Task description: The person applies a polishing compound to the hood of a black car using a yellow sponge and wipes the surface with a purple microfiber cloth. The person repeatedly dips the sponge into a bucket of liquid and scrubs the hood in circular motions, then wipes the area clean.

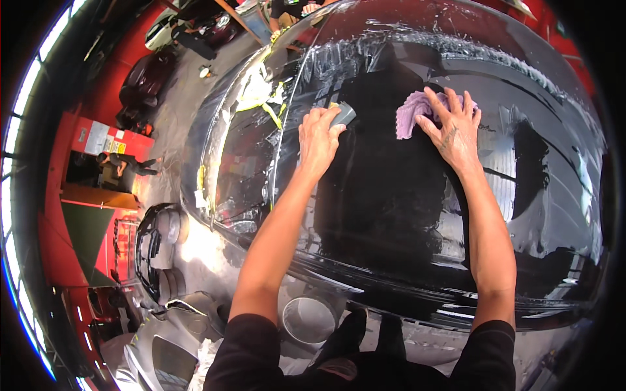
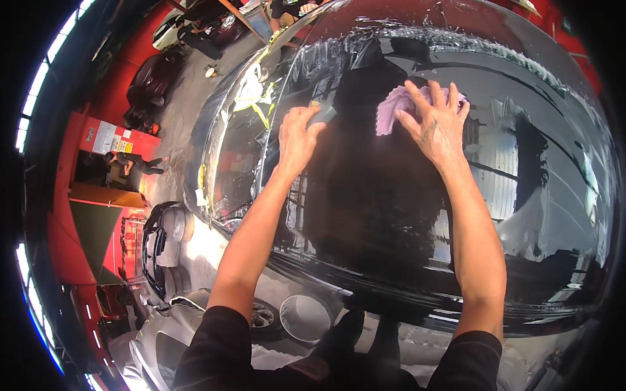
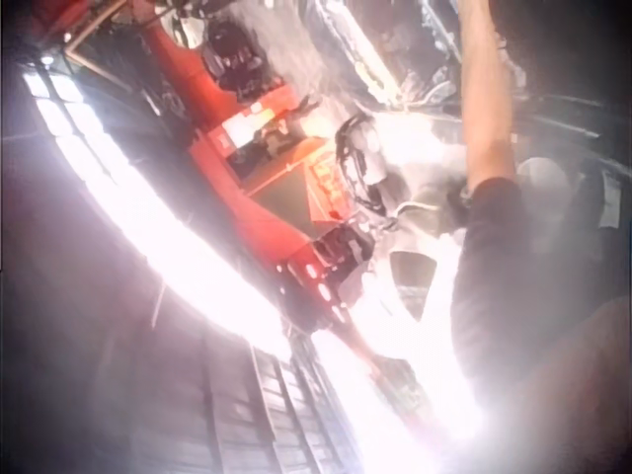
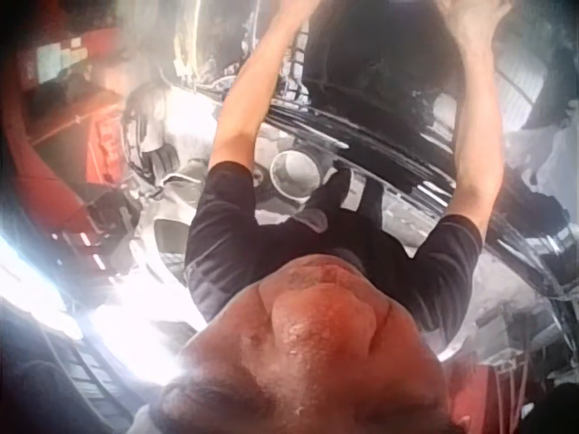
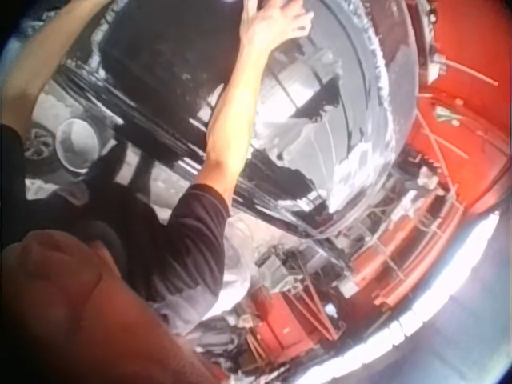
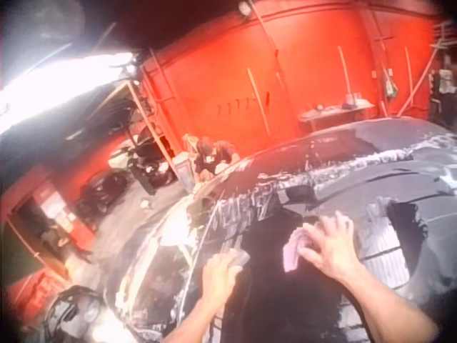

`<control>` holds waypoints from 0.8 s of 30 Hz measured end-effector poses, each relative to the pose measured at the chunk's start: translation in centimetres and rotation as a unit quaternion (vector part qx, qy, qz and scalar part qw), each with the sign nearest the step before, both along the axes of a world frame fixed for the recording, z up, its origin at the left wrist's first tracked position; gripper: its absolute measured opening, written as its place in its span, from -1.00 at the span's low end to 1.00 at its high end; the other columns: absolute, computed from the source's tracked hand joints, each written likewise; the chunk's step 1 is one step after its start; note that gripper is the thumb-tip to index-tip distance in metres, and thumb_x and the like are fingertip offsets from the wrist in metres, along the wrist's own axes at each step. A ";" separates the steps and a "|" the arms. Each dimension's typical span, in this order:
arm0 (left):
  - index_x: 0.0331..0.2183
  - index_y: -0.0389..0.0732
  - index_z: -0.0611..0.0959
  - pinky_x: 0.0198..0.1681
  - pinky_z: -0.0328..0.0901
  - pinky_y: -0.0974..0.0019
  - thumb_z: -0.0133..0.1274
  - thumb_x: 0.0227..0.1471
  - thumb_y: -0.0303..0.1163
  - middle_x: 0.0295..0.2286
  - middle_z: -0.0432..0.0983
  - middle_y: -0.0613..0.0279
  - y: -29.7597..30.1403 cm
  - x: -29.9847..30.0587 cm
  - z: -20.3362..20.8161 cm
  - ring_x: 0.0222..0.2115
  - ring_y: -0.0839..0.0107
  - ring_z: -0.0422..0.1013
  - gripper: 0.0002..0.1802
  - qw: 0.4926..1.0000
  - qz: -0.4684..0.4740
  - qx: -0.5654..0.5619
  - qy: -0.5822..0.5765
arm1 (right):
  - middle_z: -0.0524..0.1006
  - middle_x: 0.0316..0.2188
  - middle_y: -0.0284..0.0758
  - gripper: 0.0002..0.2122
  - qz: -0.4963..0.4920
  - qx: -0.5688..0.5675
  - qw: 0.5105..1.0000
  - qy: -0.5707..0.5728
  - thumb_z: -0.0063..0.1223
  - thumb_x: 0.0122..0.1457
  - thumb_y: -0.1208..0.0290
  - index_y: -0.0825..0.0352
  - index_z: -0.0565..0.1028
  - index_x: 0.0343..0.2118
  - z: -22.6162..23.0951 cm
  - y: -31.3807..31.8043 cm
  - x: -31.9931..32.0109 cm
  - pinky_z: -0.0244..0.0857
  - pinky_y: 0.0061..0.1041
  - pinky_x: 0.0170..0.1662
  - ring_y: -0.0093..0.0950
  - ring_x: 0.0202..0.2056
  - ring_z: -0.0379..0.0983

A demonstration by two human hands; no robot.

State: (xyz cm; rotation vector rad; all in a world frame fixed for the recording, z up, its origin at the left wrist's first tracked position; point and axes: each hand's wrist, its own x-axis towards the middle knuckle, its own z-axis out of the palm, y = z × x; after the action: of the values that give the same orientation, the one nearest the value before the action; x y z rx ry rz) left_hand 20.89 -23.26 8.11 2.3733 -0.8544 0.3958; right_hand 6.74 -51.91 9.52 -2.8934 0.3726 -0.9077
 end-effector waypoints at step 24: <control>0.09 -0.15 0.76 0.05 0.35 -0.08 0.16 0.25 -0.33 -0.15 0.60 -0.17 -11.1 22.1 -3.0 -0.08 -0.11 0.50 -0.60 0.994 0.045 0.037 -0.093 | 0.39 0.31 -0.11 -0.51 0.020 0.042 0.995 0.084 0.24 0.30 0.00 0.02 0.57 0.26 0.6 0.7 1.1 -0.02 0.27 0.43 0.17 0.42 0.11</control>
State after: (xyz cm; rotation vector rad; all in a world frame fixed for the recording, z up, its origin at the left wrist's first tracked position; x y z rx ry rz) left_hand 42.97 -34.34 5.16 2.4780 -0.8589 0.6416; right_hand 7.88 -51.18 10.08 -2.8959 0.3532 -0.6287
